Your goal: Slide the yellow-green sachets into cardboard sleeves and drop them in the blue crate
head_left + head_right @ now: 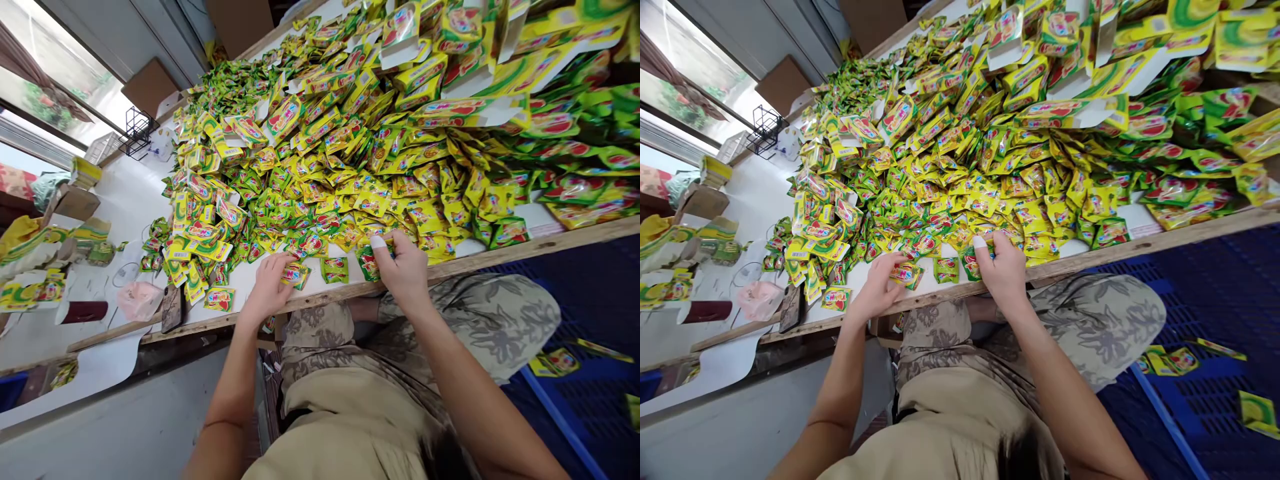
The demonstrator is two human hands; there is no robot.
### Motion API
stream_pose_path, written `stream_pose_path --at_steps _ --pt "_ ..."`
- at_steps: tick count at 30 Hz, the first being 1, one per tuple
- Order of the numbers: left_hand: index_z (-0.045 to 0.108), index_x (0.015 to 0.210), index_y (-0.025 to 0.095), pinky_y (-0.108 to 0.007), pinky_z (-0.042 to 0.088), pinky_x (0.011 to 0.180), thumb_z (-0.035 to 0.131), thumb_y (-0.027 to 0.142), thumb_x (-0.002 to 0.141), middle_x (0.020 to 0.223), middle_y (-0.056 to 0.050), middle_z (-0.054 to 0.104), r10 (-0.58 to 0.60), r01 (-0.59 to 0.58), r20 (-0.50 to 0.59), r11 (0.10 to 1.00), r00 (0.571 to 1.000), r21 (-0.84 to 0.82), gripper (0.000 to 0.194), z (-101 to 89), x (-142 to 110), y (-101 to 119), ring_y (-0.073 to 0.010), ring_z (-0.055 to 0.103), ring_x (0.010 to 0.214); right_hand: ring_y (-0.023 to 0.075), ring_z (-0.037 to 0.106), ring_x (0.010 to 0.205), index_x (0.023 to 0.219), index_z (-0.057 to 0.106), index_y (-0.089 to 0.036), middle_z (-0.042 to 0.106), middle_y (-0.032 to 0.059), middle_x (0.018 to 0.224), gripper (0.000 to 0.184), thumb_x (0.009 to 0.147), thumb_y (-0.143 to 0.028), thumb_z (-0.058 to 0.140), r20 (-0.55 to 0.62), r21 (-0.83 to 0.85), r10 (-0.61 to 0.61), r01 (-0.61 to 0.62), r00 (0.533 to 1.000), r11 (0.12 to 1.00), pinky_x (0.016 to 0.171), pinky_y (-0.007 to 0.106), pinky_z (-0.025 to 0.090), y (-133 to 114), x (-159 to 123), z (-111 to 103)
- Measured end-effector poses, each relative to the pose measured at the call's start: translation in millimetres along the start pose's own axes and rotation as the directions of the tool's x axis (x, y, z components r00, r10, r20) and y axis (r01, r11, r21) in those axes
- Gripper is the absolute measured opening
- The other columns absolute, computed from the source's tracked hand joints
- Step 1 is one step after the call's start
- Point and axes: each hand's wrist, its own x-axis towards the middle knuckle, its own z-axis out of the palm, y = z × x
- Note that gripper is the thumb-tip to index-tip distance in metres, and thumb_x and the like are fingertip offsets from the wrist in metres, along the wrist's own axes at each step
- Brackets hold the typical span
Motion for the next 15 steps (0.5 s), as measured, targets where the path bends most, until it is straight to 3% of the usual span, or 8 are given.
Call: stream_pose_path --at_steps 2,4,7,9,12,15 --pt "0.051 0.133 0.022 -0.049 0.033 0.11 0.063 0.018 0.079 0.14 -0.012 0.05 -0.028 0.012 0.108 0.99 0.994 0.143 0.056 -5.3 0.2 -13.3 -0.0288 0.041 0.133 0.0139 0.043 0.054 0.073 0.052 -0.021 0.049 -0.0024 0.057 0.027 0.088 -0.044 0.051 0.019 -0.005 0.003 -0.003 1.0 1.0 0.056 0.027 0.031 -0.1 0.7 2.4" --pt "0.051 0.134 0.023 -0.049 0.036 0.108 0.067 0.018 0.076 0.135 -0.012 0.053 -0.034 0.005 0.142 0.979 0.989 0.203 0.06 -5.3 3.3 -18.7 -0.0297 0.044 0.128 0.0137 0.042 0.053 0.072 0.052 -0.022 0.048 -0.0029 0.056 0.027 0.087 -0.044 0.052 0.049 0.0 0.008 -0.008 0.999 1.0 0.055 0.027 0.03 -3.0 0.9 6.1" --pt "0.056 0.131 0.026 -0.047 0.039 0.105 0.066 0.018 0.078 0.123 -0.009 0.059 0.014 -0.041 0.124 0.975 0.992 0.218 0.055 -6.5 7.3 -14.3 -0.0282 0.049 0.117 0.0125 0.04 0.05 0.068 0.049 -0.022 0.046 -0.0037 0.053 0.031 0.087 -0.046 0.052 0.102 0.059 0.033 -0.039 0.994 0.998 0.052 0.027 0.029 -8.1 1.7 10.1" --pt "0.057 0.13 0.028 -0.049 0.036 0.108 0.061 0.015 0.08 0.127 -0.009 0.057 0.065 -0.077 0.059 0.968 0.996 0.238 0.053 -9.5 7.4 -6.7 -0.0289 0.047 0.122 0.0127 0.043 0.052 0.067 0.049 -0.022 0.049 -0.0029 0.055 0.032 0.086 -0.047 0.052 0.194 0.145 0.041 -0.07 0.98 0.987 0.053 0.026 0.032 -11.5 0.7 12.4" --pt "0.06 0.128 0.03 -0.051 0.028 0.115 0.055 0.01 0.081 0.141 -0.009 0.046 0.165 -0.143 -0.069 0.958 0.984 0.25 0.051 -10.9 6.7 6.2 -0.0315 0.033 0.138 0.0163 0.058 0.068 0.083 0.061 -0.02 0.065 0.0014 0.076 0.022 0.082 -0.042 0.057 0.435 0.247 -0.04 -0.077 0.899 0.966 0.061 0.026 0.042 -18.8 -6.1 19.5" --pt "0.06 0.127 0.031 -0.05 0.026 0.118 0.051 0.01 0.085 0.145 -0.008 0.041 0.25 -0.224 -0.156 0.96 0.956 0.168 0.047 -3.9 8.5 16.3 -0.0299 0.027 0.143 0.02 0.062 0.074 0.101 0.065 -0.02 0.07 0.0039 0.087 0.029 0.08 -0.04 0.061 0.596 0.205 -0.087 -0.047 0.798 0.978 0.064 0.029 0.046 -26.1 -15.0 28.3"
